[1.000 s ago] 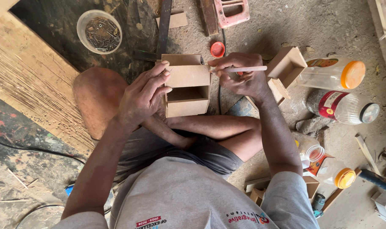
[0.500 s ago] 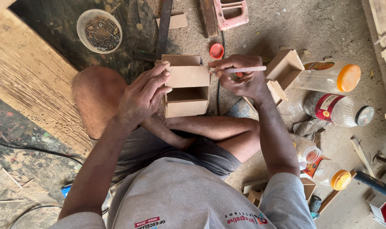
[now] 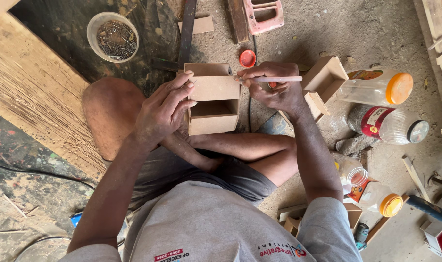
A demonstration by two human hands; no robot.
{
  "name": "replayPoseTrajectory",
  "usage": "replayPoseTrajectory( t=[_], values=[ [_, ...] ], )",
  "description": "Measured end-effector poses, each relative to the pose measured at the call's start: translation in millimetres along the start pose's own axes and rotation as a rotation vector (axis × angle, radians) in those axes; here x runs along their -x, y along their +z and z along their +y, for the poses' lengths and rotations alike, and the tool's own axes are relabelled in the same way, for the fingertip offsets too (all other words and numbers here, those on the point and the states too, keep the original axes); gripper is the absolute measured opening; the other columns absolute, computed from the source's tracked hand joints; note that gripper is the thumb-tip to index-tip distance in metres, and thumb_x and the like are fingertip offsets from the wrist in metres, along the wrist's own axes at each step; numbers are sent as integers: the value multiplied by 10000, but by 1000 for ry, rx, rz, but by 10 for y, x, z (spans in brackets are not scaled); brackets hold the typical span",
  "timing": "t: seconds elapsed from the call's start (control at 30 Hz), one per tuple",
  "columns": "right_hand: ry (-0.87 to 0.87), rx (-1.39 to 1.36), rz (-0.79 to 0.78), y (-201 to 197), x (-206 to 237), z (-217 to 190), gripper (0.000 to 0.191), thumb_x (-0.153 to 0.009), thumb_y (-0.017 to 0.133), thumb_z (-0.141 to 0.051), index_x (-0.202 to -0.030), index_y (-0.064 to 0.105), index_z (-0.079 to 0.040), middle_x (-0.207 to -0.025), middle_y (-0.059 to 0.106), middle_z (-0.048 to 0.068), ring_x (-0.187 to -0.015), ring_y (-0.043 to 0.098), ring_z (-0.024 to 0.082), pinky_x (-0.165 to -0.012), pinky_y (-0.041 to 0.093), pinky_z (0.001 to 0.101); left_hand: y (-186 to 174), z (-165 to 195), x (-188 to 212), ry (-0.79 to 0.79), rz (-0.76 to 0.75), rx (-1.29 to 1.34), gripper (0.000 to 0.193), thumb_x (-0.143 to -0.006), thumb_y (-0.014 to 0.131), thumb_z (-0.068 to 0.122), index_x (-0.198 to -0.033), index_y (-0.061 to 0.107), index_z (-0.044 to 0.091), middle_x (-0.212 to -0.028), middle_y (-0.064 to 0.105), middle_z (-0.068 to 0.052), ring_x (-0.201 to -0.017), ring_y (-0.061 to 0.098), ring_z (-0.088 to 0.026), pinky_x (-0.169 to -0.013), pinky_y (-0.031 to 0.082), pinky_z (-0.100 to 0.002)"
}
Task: The person assembles a small wooden box by fitting pieces together, marks a wooden plank with a pencil and ruler, cuts the plank with a jigsaw, and fits the cut piece into the box. The person handles multiple wooden pieces and tools throughout the process.
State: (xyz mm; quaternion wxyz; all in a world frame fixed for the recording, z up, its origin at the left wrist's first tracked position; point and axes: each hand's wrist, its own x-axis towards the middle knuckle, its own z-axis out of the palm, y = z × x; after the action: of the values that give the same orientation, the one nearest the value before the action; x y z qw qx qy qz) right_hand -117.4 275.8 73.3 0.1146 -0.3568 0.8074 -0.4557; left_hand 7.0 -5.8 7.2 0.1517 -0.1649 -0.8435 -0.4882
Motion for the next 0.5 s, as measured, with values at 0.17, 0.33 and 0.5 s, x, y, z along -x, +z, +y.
replayPoseTrajectory(
  t=[0.17, 0.33, 0.5],
  values=[
    [45, 58, 24, 8, -2, -60, 126, -947, 788, -12, -1067, 752, -30, -1040, 786, 106, -919, 782, 152, -801, 636, 279, -7, -7, -18, -3, 2, 14, 341, -981, 759, 71, -1281, 618, -7, -1467, 592, -150, -1283, 665, -295, -1046, 635, -363],
    [26, 31, 15, 2, -24, -87, 142, -941, 776, 3, -1076, 752, -34, -1026, 787, 101, -901, 771, 139, -808, 629, 274, -28, 12, -25, 1, 5, 12, 346, -974, 762, 70, -1279, 619, -7, -1460, 595, -150, -1281, 665, -304, -1045, 633, -368],
    [57, 33, 17, 6, -24, -99, 184, -931, 750, 24, -1106, 759, -35, -1003, 783, 97, -899, 771, 136, -797, 628, 269, -38, 28, -45, 7, 11, 23, 345, -982, 758, 59, -1288, 614, -9, -1465, 591, -154, -1280, 668, -307, -1046, 633, -365]
  ],
)
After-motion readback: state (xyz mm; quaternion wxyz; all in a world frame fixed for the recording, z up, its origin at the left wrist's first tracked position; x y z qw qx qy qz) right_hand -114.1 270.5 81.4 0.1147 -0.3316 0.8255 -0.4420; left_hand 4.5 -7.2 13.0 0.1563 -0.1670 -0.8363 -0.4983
